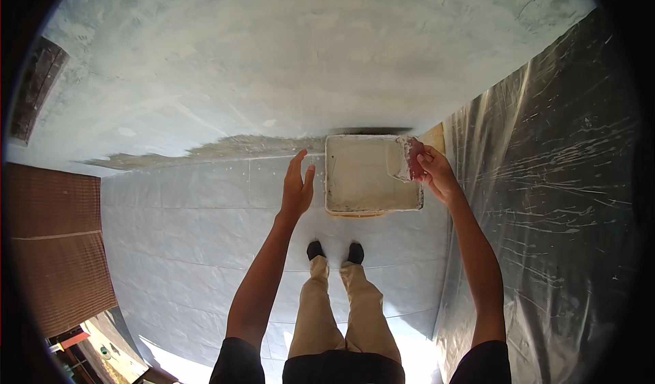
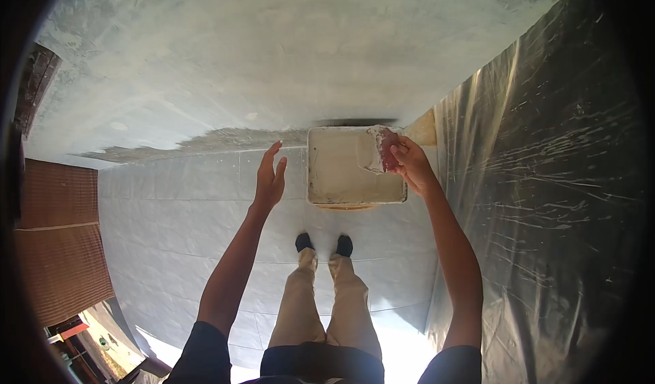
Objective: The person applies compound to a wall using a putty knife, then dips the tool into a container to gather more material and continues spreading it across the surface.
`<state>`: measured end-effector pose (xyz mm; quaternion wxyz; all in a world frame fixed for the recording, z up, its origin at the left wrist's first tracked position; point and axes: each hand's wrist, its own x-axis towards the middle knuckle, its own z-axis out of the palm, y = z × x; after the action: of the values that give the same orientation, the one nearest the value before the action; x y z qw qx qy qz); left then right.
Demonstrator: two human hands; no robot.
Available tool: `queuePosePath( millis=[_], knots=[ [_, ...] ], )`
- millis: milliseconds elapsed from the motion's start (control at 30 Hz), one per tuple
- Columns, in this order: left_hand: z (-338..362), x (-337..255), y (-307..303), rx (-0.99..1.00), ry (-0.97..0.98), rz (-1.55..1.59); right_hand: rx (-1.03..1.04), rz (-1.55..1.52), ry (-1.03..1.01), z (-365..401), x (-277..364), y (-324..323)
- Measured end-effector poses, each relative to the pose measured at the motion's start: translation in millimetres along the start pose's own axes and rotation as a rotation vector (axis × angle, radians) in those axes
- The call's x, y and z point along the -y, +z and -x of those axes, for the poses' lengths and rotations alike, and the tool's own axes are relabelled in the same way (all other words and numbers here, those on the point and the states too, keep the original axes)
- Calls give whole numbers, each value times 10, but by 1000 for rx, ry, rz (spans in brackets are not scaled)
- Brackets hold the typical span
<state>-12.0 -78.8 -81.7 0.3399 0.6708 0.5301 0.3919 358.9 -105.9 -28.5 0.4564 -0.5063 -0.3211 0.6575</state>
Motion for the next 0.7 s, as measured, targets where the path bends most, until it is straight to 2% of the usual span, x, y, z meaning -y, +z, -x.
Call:
queuePosePath(
  millis=[100,333,633,700],
  knots=[
    [-474,-580,-292,-51,127,34,20,-41,-118,143,715,275],
    [-1475,-2075,-1095,-176,456,118,-59,-65,-533,600,2512,1031],
    [-2277,-3898,-2232,-376,897,85,-177,58,-959,1189,4397,1771],
    [-2400,-4288,-2457,-408,945,56,-187,99,-1038,1317,4788,1978]
  ],
)
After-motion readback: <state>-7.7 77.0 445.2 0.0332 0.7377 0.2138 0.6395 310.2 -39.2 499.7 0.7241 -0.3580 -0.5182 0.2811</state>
